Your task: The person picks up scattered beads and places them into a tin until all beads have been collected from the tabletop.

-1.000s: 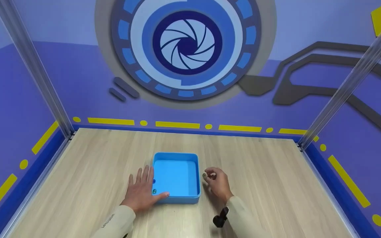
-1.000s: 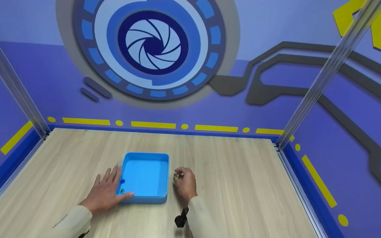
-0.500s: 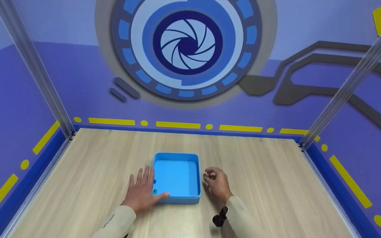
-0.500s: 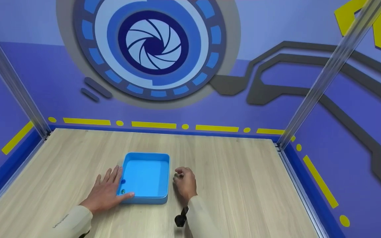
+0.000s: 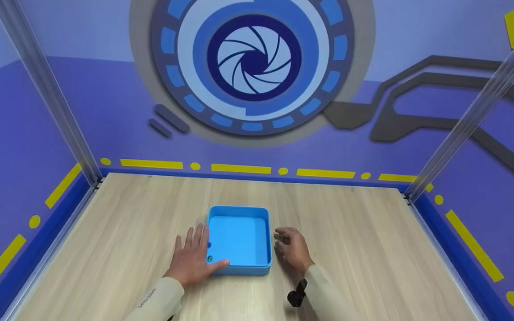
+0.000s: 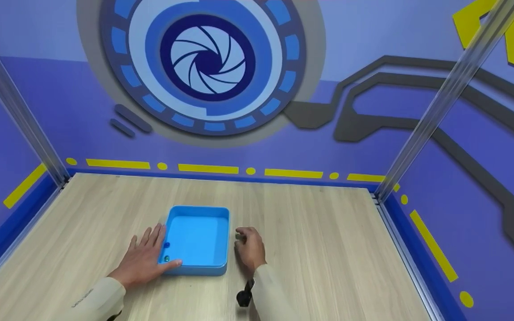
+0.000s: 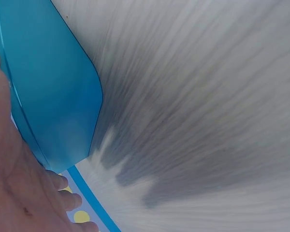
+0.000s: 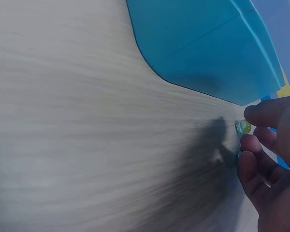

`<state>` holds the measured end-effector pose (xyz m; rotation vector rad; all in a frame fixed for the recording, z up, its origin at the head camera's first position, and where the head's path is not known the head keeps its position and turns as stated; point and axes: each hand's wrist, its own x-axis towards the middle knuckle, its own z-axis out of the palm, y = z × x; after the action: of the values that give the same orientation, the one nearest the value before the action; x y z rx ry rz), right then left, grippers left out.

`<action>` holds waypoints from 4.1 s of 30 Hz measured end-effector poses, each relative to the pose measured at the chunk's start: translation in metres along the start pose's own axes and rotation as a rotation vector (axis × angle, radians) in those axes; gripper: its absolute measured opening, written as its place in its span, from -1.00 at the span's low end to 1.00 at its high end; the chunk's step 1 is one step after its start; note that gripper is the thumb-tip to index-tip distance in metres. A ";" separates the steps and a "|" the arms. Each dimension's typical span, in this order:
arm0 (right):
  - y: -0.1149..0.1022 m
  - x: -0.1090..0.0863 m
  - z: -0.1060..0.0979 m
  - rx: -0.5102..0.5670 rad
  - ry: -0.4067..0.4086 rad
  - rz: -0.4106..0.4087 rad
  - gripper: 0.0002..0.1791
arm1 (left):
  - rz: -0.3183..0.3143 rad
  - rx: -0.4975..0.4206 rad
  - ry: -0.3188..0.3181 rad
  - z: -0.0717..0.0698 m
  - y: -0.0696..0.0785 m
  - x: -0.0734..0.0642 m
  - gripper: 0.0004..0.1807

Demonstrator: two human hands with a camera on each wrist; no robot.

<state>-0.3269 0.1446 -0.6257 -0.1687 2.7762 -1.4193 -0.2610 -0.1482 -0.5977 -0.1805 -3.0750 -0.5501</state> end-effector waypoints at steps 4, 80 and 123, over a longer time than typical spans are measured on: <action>0.002 0.001 0.001 -0.015 -0.012 -0.022 -0.61 | -0.001 -0.001 -0.003 0.000 0.000 0.000 0.26; 0.000 0.002 0.010 -0.094 0.017 -0.012 -0.80 | -0.015 0.025 -0.011 0.002 0.000 0.000 0.27; 0.003 -0.001 -0.017 0.003 0.155 0.075 -0.80 | -0.002 -0.014 -0.016 0.000 -0.001 0.000 0.26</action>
<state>-0.3270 0.1597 -0.6183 0.0475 2.8669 -1.4791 -0.2610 -0.1491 -0.5981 -0.1823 -3.0879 -0.5724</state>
